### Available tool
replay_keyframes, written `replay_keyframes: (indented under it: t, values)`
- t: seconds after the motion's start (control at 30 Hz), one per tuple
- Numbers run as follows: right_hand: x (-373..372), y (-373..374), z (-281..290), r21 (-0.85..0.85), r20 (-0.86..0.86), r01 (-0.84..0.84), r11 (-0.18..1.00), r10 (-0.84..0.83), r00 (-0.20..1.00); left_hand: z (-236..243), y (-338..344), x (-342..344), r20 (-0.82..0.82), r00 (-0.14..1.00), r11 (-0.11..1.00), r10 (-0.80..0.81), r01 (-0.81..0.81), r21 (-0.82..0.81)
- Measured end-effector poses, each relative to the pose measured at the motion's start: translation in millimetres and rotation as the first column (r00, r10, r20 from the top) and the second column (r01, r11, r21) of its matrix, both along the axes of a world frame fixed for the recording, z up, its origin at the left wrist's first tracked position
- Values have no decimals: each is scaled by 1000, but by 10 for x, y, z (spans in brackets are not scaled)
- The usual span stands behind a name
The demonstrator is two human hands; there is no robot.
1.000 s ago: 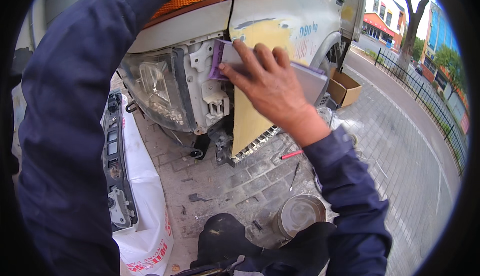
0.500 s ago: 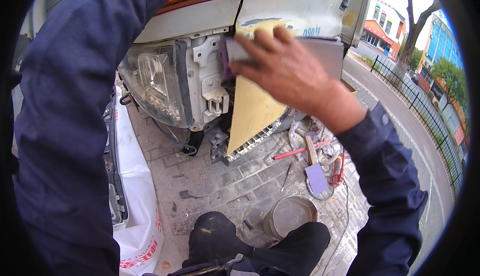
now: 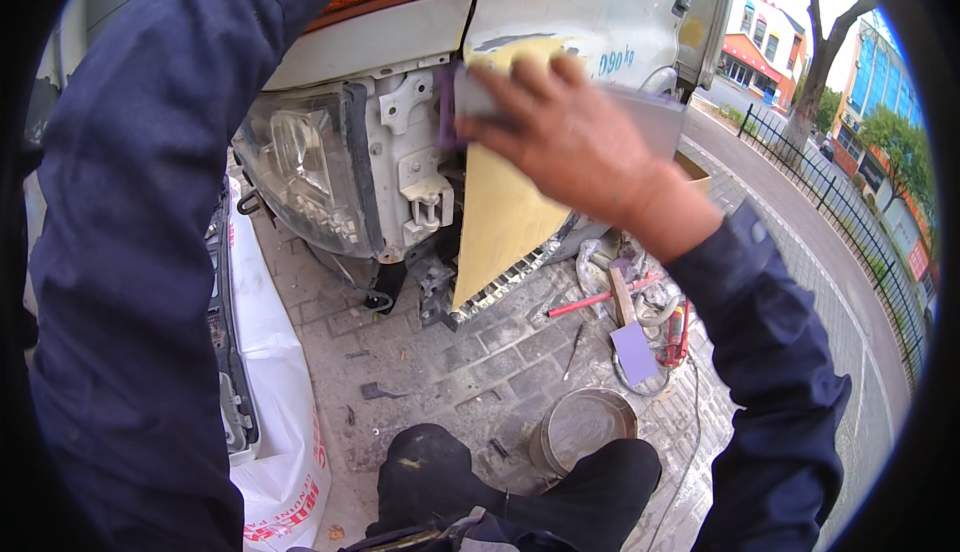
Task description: The person kneels and sands a yellow-patched area on a white vehicle bumper using a purple sanding block. They repeatedly rub the surface and occasionally wipe it with a dark cloth.
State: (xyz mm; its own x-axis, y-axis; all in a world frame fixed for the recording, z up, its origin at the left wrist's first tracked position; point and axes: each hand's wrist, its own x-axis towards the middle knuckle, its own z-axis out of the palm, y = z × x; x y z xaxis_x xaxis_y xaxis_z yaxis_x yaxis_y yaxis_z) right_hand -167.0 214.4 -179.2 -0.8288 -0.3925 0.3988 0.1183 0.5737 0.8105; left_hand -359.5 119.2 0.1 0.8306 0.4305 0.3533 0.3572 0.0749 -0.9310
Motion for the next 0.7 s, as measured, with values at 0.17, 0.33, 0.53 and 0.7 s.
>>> replay_keyframes:
  t: [0.17,0.33,0.53,0.7]
  values:
    - [25,-24,-85,22,128,39,999,-41,991,6,14,-2,30,998,998,62,-62,1]
    - [26,-19,-89,-44,-4,35,998,-35,999,13,6,-6,-9,1000,1000,9,-9,1]
    - [50,40,-186,-8,88,20,1000,-19,996,11,17,-12,28,1000,1000,13,-13,-2]
    - [32,56,-185,-78,-117,-37,996,28,993,25,17,-14,9,1000,1000,5,-5,-12]
